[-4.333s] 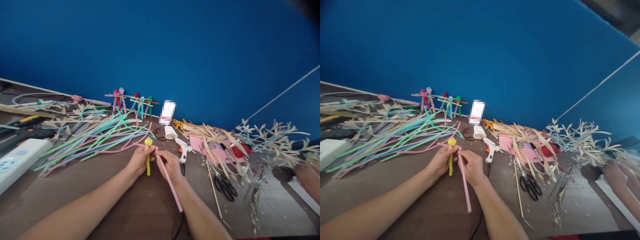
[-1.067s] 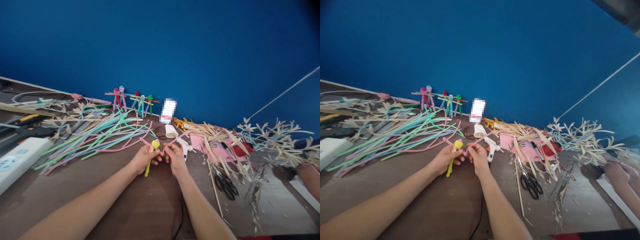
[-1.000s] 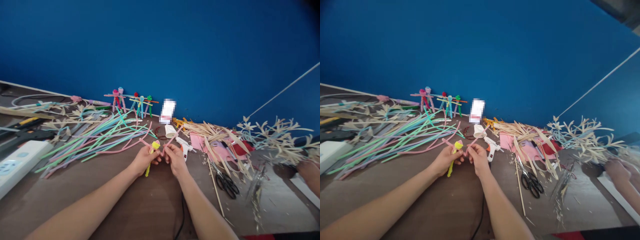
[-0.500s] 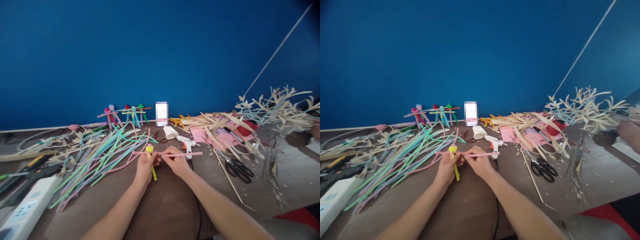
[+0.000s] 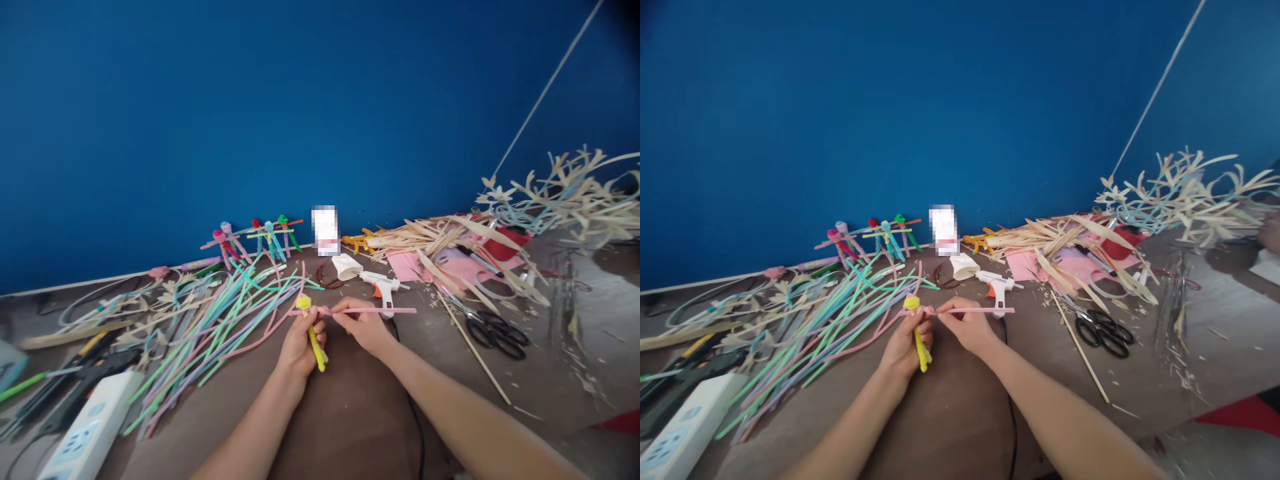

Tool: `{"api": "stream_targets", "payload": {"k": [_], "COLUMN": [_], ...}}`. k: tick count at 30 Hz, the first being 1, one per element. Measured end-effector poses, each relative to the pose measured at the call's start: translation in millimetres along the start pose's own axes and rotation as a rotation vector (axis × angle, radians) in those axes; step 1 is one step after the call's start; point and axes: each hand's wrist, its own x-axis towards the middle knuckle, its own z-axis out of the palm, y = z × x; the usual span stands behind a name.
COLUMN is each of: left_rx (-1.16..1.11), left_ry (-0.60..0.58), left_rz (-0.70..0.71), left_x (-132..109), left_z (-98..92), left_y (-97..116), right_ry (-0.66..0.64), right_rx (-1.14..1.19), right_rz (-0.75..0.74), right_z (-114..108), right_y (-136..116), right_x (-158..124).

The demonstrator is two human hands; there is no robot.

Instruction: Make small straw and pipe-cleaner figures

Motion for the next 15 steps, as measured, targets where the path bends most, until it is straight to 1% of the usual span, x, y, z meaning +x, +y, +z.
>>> {"api": "stream_targets", "payload": {"k": [4, 8, 12, 15], "left_rx": [0.140, 0.270, 0.368, 0.435], "left_ry": [0.012, 0.025, 0.000, 0.010], "left_rz": [0.061, 0.093, 0.092, 0.120], "left_x": [-1.0, -0.1, 0.2, -0.4], "left_z": [1.5, 0.9, 0.4, 1.5], "left_y": [1.5, 2.8, 2.8, 0.5], "right_ry": [0.008, 0.001, 0.007, 0.033], "right_rx": [0.139, 0.214, 0.188, 0.087], "right_rz": [0.158, 0.224, 0.253, 0.178], "right_z": [0.5, -1.1, -2.9, -3.6], "right_y": [7.7, 9.3, 9.0, 10.0], "right_x": [0.8, 3.5, 6.2, 5.8]}}
